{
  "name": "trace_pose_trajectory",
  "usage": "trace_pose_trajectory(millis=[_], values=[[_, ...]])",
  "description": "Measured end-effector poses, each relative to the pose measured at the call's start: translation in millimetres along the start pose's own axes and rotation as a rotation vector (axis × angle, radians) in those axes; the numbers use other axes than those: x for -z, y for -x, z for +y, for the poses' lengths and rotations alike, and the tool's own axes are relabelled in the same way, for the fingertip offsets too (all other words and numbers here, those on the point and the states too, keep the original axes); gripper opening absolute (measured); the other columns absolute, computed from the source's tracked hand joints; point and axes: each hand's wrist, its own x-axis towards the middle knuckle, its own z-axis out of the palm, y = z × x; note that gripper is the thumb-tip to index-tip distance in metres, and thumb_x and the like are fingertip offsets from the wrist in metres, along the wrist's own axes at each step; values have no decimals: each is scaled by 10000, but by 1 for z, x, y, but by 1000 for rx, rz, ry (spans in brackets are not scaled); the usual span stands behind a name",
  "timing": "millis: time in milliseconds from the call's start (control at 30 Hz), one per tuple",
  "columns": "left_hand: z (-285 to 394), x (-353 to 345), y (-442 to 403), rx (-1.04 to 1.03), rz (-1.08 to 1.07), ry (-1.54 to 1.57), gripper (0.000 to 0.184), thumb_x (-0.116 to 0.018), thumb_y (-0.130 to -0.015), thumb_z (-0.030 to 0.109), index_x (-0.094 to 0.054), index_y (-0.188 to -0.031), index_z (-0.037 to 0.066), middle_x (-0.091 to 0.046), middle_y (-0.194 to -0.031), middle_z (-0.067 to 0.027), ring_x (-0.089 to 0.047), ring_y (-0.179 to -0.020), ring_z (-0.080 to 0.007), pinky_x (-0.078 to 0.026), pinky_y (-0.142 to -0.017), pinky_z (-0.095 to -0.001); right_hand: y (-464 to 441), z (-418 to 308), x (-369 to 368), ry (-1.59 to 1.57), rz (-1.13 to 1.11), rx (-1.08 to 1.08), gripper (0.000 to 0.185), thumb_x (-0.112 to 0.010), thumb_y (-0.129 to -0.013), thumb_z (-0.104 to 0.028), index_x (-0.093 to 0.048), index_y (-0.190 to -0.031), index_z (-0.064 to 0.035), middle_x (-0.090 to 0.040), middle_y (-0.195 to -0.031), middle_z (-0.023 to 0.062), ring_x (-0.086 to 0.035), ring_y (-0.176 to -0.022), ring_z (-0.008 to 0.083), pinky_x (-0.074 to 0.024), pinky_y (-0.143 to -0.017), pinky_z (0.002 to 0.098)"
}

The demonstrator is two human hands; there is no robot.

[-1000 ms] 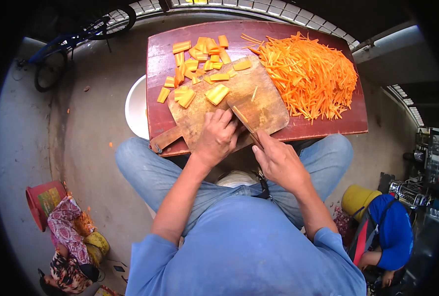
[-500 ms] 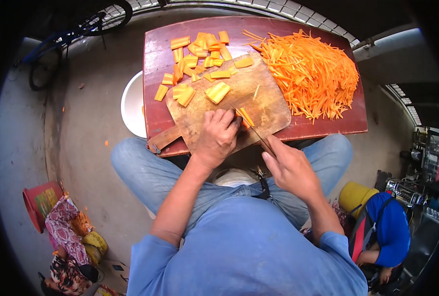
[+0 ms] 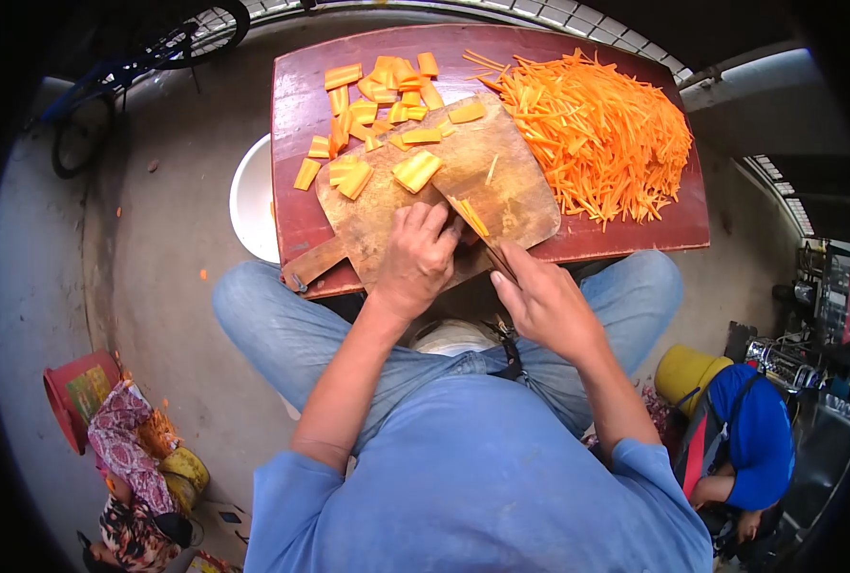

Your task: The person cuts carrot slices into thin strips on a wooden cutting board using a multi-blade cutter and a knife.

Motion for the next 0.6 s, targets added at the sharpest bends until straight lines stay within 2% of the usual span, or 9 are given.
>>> trace_pose_trajectory(millis=[100,233,333,600], values=[[2,0,-2,-14,47,-6,295,-696,-818,82,-763,-1089,-12,-636,-1085,-116,-608,-1028,-310,-498,-934,-452,5,-7,7,-3,4,-19,302,-685,-1054,-123,-566,-1293,17,-701,-983,297,-689,-984,529,-546,-798,589],[-4,-2,2,-34,9,53,281,-692,-817,72,-761,-1075,-16,-634,-1057,-110,-608,-1027,-312,-503,-927,-446,17,-11,11,-43,-36,-101,316,-688,-1052,-124,-566,-1306,18,-703,-979,301,-689,-966,530,-545,-798,588],[-3,-5,1,-42,39,56,256,-689,-813,64,-763,-1046,-14,-640,-1052,-110,-610,-1024,-314,-504,-927,-441,0,2,-3,-1,-6,-1,331,-686,-1054,-126,-566,-1327,17,-704,-978,298,-693,-960,527,-545,-794,592],[-4,-1,0,-61,41,75,246,-688,-800,66,-771,-1016,-18,-671,-1046,-117,-628,-1023,-313,-507,-918,-446,7,1,-1,-15,-18,-21,341,-696,-1050,-134,-567,-1324,23,-708,-977,298,-695,-936,525,-546,-776,594]])
